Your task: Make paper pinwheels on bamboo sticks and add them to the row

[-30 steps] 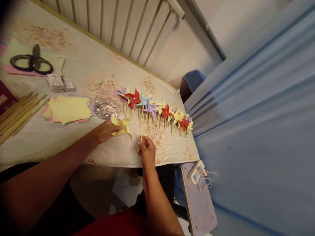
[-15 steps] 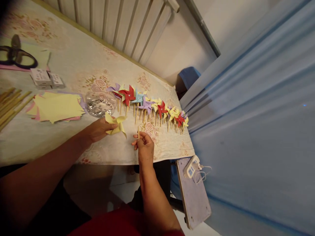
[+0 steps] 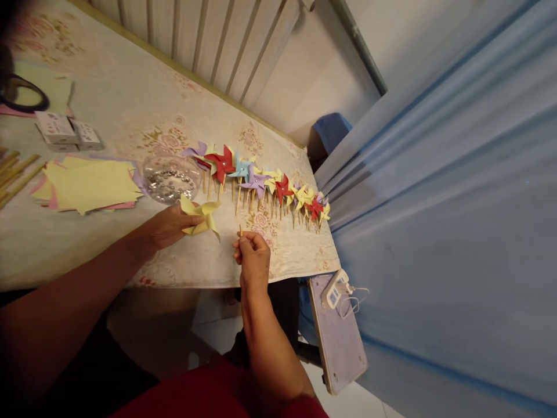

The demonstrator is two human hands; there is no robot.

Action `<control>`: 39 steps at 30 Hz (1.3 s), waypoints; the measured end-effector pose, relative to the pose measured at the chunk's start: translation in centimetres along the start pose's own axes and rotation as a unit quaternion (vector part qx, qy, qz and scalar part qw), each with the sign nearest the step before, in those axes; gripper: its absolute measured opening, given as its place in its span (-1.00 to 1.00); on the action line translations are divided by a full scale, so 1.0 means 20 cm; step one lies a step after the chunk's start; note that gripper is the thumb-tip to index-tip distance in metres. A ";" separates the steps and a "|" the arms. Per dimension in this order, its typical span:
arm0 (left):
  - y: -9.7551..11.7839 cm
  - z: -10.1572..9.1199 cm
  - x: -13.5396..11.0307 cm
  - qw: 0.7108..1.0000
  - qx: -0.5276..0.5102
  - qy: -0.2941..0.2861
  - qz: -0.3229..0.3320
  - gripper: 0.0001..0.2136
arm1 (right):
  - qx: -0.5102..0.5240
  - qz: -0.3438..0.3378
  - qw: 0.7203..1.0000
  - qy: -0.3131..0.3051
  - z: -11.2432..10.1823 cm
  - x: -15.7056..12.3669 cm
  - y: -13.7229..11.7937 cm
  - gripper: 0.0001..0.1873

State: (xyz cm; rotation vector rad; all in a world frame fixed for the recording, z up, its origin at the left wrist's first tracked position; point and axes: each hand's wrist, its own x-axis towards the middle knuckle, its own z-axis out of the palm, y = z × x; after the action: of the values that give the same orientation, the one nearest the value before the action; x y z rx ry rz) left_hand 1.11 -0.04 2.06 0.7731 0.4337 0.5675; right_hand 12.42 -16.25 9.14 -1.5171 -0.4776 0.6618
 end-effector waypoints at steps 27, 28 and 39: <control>-0.13 -0.06 -0.15 0.997 -0.029 0.052 -0.041 -0.82 | 0.060 0.020 0.998 -0.031 -0.09 -0.02 -0.05 -0.76; -0.14 -0.06 -0.17 0.996 -0.035 0.065 -0.048 -0.82 | 0.064 0.023 0.997 -0.031 -0.11 -0.02 -0.06 -0.78; -0.15 -0.02 -0.25 0.967 -0.161 0.192 0.053 -0.75 | 0.153 0.053 0.984 -0.070 -0.35 -0.03 -0.11 -0.77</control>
State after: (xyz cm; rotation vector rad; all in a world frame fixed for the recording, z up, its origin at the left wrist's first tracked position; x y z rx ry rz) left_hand -2.04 -4.74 0.41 0.3722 0.6398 0.8694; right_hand 16.85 -21.62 11.21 -1.2153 -0.3824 0.8871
